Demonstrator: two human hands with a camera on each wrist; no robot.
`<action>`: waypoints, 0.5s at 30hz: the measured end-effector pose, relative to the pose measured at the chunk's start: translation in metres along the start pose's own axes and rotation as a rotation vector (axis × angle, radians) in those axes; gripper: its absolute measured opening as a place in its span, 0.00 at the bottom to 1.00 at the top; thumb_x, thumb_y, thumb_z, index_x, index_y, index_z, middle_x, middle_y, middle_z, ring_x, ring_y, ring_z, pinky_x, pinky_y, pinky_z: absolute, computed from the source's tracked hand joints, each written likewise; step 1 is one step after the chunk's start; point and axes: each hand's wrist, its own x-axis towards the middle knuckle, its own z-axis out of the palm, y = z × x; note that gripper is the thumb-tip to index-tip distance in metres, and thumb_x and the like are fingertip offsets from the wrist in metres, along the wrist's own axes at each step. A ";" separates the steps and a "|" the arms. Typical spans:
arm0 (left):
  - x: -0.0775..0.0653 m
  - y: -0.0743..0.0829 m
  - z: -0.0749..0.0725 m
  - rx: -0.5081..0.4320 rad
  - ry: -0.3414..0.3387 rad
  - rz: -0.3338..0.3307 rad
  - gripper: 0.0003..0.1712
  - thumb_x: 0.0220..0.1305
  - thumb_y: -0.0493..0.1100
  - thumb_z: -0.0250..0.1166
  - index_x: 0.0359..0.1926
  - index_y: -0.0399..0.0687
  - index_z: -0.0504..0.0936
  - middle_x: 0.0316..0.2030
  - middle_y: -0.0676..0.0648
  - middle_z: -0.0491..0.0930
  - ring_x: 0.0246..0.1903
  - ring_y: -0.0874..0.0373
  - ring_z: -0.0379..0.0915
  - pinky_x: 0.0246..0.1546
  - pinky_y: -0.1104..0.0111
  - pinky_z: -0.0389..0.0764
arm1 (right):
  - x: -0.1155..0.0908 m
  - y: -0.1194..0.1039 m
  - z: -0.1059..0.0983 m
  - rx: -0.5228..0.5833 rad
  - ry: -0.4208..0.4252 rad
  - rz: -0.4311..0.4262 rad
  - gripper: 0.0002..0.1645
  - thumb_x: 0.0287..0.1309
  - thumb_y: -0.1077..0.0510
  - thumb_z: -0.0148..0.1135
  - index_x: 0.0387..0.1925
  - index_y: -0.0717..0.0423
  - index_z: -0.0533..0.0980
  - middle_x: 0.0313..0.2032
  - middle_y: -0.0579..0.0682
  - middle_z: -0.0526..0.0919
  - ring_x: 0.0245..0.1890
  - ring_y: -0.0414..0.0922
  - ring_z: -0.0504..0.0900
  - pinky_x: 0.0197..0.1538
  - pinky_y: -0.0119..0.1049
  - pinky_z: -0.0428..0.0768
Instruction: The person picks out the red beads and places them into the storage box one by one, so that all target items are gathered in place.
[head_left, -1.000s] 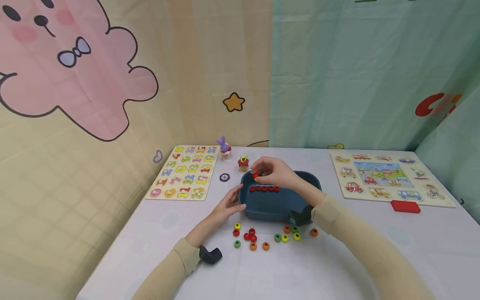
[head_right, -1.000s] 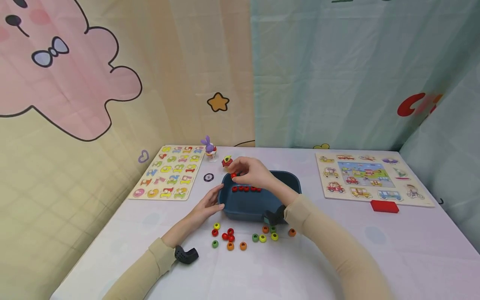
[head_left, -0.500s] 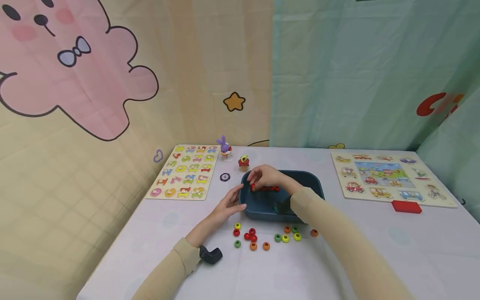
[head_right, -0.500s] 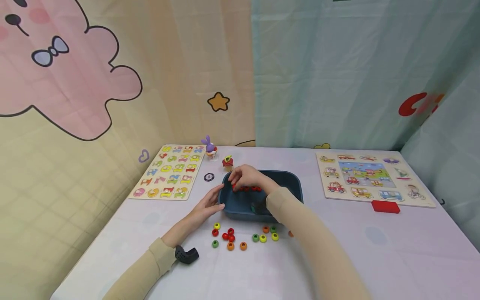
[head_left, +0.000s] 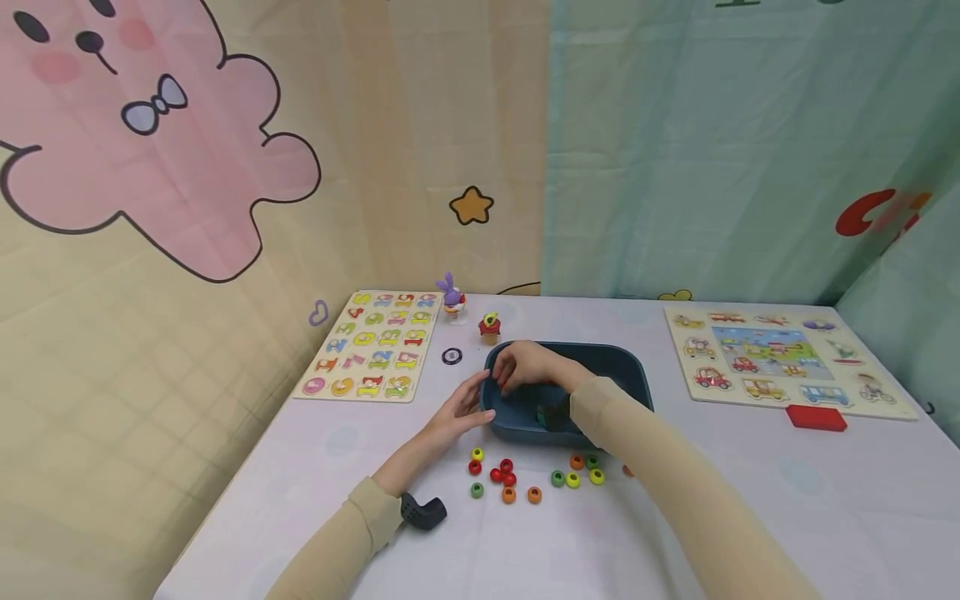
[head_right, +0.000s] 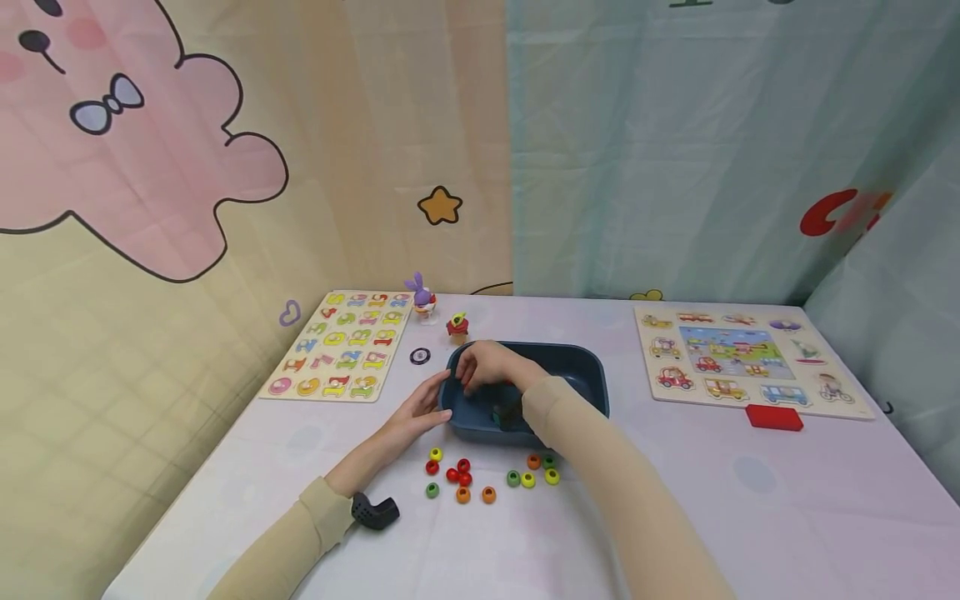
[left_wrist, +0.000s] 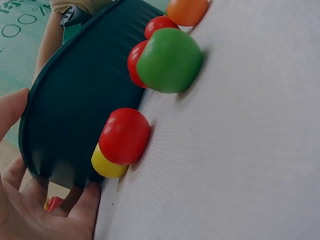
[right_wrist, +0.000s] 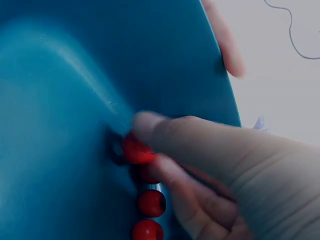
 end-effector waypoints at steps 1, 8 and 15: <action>0.000 0.000 0.000 -0.001 -0.002 0.001 0.37 0.56 0.50 0.62 0.64 0.69 0.55 0.66 0.56 0.52 0.64 0.57 0.47 0.61 0.57 0.54 | 0.000 0.000 0.000 0.003 0.000 0.000 0.13 0.43 0.63 0.68 0.34 0.54 0.78 0.31 0.45 0.81 0.32 0.40 0.80 0.42 0.36 0.78; 0.000 -0.003 0.000 -0.001 -0.013 0.008 0.38 0.57 0.49 0.61 0.65 0.67 0.54 0.66 0.55 0.49 0.64 0.56 0.45 0.61 0.57 0.53 | -0.011 -0.009 -0.018 0.049 0.115 -0.138 0.14 0.45 0.59 0.68 0.37 0.55 0.77 0.33 0.45 0.81 0.33 0.39 0.79 0.42 0.33 0.78; 0.000 0.000 0.000 0.010 -0.003 -0.022 0.36 0.57 0.51 0.61 0.64 0.72 0.55 0.66 0.59 0.49 0.64 0.59 0.46 0.61 0.57 0.54 | -0.065 -0.035 -0.036 0.176 0.244 -0.374 0.15 0.50 0.56 0.64 0.41 0.56 0.76 0.38 0.54 0.81 0.37 0.41 0.79 0.43 0.35 0.78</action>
